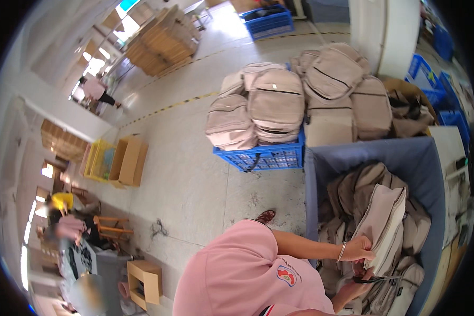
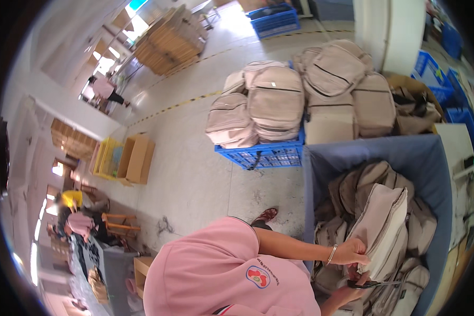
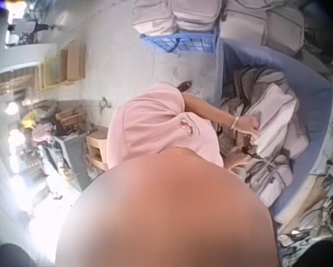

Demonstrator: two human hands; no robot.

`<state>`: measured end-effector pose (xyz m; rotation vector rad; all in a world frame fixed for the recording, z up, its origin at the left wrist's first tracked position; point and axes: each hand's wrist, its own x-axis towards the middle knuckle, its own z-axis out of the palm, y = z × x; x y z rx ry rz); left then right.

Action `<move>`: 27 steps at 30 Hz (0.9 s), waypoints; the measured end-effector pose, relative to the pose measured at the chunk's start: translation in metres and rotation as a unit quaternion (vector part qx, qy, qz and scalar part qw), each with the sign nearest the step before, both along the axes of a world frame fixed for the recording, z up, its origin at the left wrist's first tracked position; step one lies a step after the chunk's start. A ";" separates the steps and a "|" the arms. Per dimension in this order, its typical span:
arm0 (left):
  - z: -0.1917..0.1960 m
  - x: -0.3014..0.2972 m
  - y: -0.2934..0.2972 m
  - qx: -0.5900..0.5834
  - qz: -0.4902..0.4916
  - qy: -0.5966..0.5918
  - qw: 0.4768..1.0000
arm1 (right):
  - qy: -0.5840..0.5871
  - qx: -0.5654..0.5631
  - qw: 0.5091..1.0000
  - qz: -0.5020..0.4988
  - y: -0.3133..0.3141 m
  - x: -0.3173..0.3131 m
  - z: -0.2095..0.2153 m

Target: Inspecting and trimming loose threads on beige backpacks in a factory setting.

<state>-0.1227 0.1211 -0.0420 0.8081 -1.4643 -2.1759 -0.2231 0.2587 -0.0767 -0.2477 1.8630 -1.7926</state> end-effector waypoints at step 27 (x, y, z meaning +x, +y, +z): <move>-0.104 0.307 -0.139 -0.092 0.189 -0.383 0.900 | 0.214 0.140 0.914 0.315 -0.061 0.143 -0.015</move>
